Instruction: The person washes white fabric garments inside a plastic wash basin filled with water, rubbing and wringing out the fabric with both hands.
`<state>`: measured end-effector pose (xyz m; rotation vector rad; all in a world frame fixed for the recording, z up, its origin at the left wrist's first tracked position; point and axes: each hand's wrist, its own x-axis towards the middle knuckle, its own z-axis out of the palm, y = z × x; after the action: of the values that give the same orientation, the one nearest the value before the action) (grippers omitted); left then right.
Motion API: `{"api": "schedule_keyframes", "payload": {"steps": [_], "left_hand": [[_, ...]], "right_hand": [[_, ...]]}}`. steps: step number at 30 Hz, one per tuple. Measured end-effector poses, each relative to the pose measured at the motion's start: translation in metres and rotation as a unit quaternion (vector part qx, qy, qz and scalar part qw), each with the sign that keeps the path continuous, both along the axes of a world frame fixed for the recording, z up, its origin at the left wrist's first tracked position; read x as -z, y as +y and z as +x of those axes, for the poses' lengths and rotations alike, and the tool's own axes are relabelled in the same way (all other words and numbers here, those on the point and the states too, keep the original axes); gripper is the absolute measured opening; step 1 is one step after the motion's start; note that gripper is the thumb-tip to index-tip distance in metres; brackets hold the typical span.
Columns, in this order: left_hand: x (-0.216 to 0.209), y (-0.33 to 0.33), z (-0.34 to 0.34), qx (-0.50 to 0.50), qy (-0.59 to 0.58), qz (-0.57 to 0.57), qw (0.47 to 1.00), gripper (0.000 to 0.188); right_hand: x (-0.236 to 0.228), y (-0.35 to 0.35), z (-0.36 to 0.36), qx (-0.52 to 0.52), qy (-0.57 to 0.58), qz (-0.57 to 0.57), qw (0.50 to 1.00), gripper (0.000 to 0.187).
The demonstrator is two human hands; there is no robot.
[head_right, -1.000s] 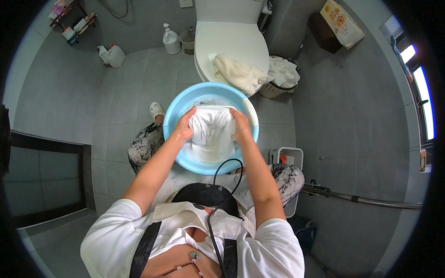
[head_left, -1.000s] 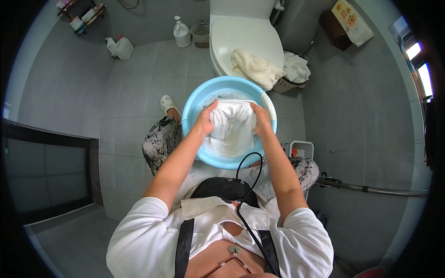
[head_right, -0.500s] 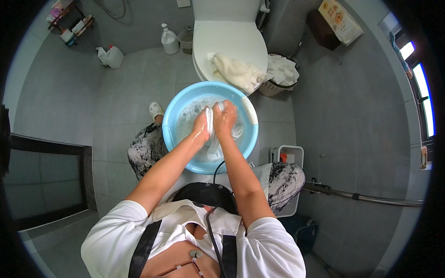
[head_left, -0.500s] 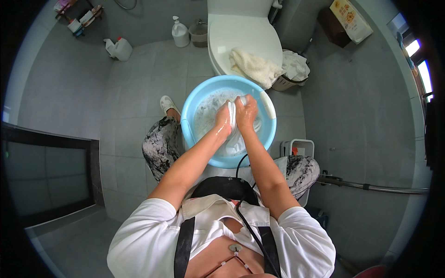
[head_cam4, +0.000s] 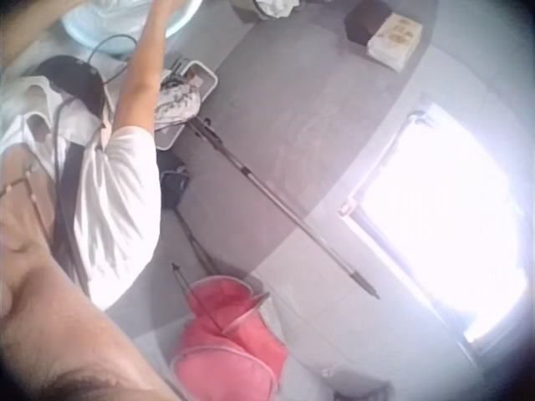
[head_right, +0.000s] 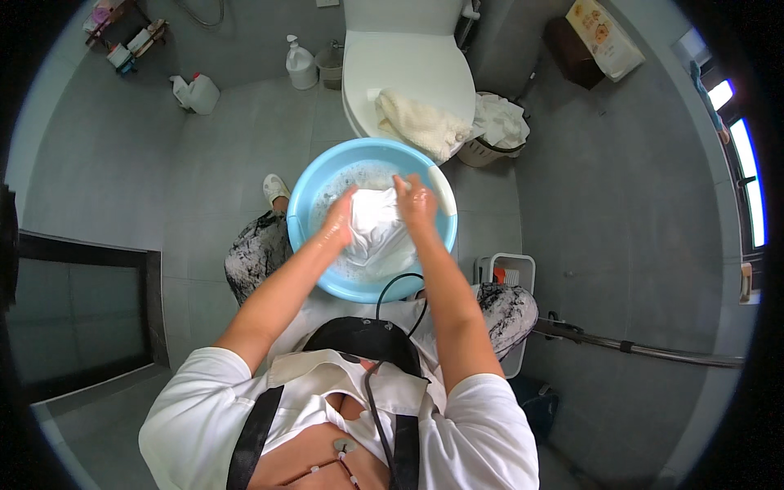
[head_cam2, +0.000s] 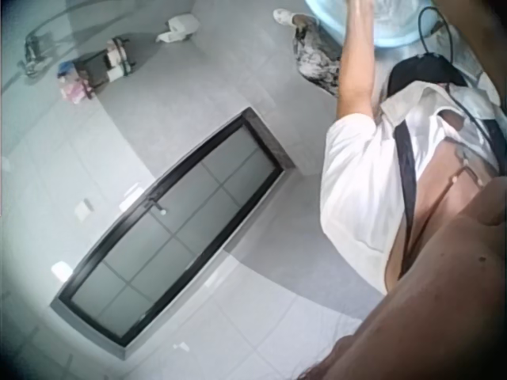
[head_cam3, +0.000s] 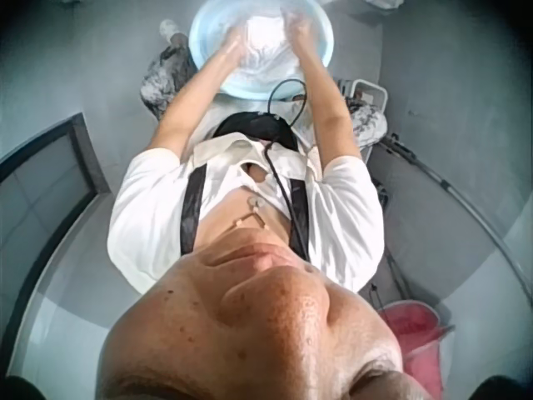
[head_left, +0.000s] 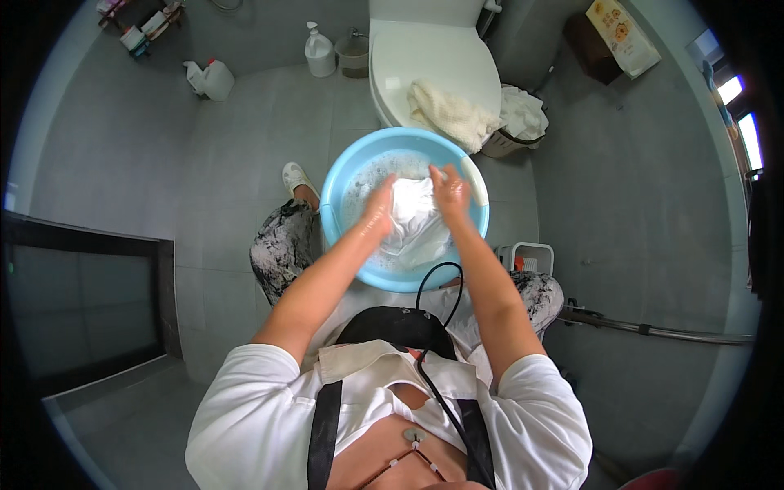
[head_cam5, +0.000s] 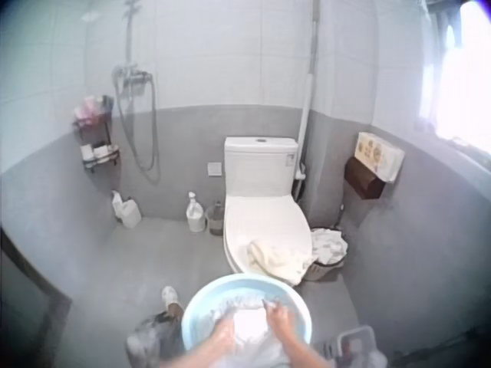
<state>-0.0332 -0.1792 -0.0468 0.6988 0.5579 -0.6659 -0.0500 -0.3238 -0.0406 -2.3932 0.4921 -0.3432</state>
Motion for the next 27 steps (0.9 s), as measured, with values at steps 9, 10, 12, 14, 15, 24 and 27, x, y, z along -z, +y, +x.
{"api": "schedule_keyframes", "payload": {"steps": [9, 10, 12, 14, 15, 24, 27], "left_hand": [[0.036, 0.039, -0.006, 0.238, -0.451, 0.617, 0.599, 0.049], [0.038, 0.036, -0.011, 0.277, -0.454, 0.623, 0.574, 0.048], [0.039, 0.033, -0.014, 0.366, -0.445, 0.640, 0.507, 0.050], [0.023, 0.027, -0.012, 0.471, -0.397, 0.625, 0.479, 0.048], [0.037, 0.026, -0.011, 0.469, -0.402, 0.631, 0.469, 0.047], [0.080, 0.023, 0.007, 0.481, -0.465, 0.642, 0.374, 0.030], [0.037, 0.038, 0.021, 0.505, -0.459, 0.621, 0.385, 0.036]], "right_hand": [[0.008, -0.009, -0.021, -0.252, 0.039, -0.096, 0.962, 0.043], [0.006, -0.007, -0.026, -0.279, 0.081, -0.155, 0.944, 0.046], [0.008, -0.004, -0.030, -0.307, 0.157, -0.216, 0.914, 0.050], [0.017, -0.004, -0.031, -0.309, 0.224, -0.222, 0.897, 0.052], [0.025, -0.005, -0.031, -0.318, 0.242, -0.229, 0.888, 0.049], [0.118, -0.025, -0.018, -0.280, 0.190, -0.339, 0.878, 0.026], [0.034, -0.019, -0.005, -0.296, 0.218, -0.198, 0.909, 0.028]]}}
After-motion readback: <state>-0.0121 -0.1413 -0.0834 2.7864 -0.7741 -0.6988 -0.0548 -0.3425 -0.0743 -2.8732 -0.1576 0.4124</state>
